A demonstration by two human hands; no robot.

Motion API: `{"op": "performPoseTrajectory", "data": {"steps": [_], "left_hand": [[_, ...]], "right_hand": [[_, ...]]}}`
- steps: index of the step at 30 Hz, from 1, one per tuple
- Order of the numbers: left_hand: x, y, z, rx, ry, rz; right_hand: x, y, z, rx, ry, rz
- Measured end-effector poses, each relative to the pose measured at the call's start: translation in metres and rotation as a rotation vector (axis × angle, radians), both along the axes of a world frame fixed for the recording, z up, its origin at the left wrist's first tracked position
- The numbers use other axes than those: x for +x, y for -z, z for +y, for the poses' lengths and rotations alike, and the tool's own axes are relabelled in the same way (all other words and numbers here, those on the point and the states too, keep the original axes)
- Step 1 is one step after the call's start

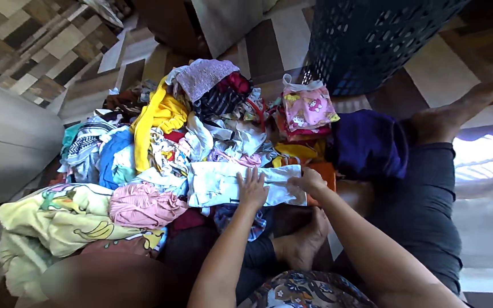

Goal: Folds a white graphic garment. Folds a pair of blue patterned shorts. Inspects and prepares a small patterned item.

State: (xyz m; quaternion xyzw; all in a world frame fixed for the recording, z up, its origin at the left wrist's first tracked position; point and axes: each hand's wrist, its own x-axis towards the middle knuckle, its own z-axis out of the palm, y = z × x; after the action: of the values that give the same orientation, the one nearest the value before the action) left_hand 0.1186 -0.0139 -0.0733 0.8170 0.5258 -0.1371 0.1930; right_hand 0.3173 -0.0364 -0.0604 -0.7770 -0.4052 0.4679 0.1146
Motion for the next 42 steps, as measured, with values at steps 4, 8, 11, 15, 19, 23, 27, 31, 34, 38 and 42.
{"op": "performPoseTrajectory", "data": {"steps": [4, 8, 11, 15, 19, 23, 27, 31, 34, 38, 42], "left_hand": [[-0.005, 0.013, -0.005, 0.041, 0.002, -0.031], [-0.015, 0.009, -0.013, -0.075, 0.022, -0.215], [-0.023, 0.004, -0.027, -0.159, -0.04, -0.531], [-0.025, 0.025, -0.05, 0.051, -0.348, -1.045], [-0.02, -0.017, -0.059, -0.009, -1.087, -1.41], [-0.043, -0.027, -0.044, -0.172, -1.444, -1.911], [-0.052, -0.033, -0.04, -0.32, -1.547, -2.042], [-0.049, -0.043, -0.045, -0.349, -1.512, -2.116], [-0.045, -0.055, -0.055, -0.385, -1.502, -2.139], [-0.047, -0.061, -0.079, -0.467, -1.461, -2.074], [-0.058, -0.063, -0.092, -0.506, -1.475, -1.919]], "right_hand": [[-0.009, -0.006, -0.003, 0.134, -0.04, 0.075], [-0.026, -0.016, -0.003, 0.254, 0.039, 0.23], [-0.044, -0.035, 0.006, 0.278, 0.121, 0.44], [-0.089, -0.065, 0.021, 0.305, 0.071, 0.596], [-0.141, -0.098, 0.024, 0.359, -0.083, 0.803], [-0.156, -0.084, 0.027, 0.358, -0.205, 0.848], [-0.142, -0.039, 0.018, 0.253, -0.047, 0.504], [-0.138, -0.025, 0.004, 0.144, 0.102, 0.607], [-0.142, -0.026, 0.004, 0.122, 0.199, 0.826], [-0.144, -0.036, 0.011, 0.082, 0.285, 0.867], [-0.144, -0.054, 0.009, 0.143, 0.262, 0.806]]}}
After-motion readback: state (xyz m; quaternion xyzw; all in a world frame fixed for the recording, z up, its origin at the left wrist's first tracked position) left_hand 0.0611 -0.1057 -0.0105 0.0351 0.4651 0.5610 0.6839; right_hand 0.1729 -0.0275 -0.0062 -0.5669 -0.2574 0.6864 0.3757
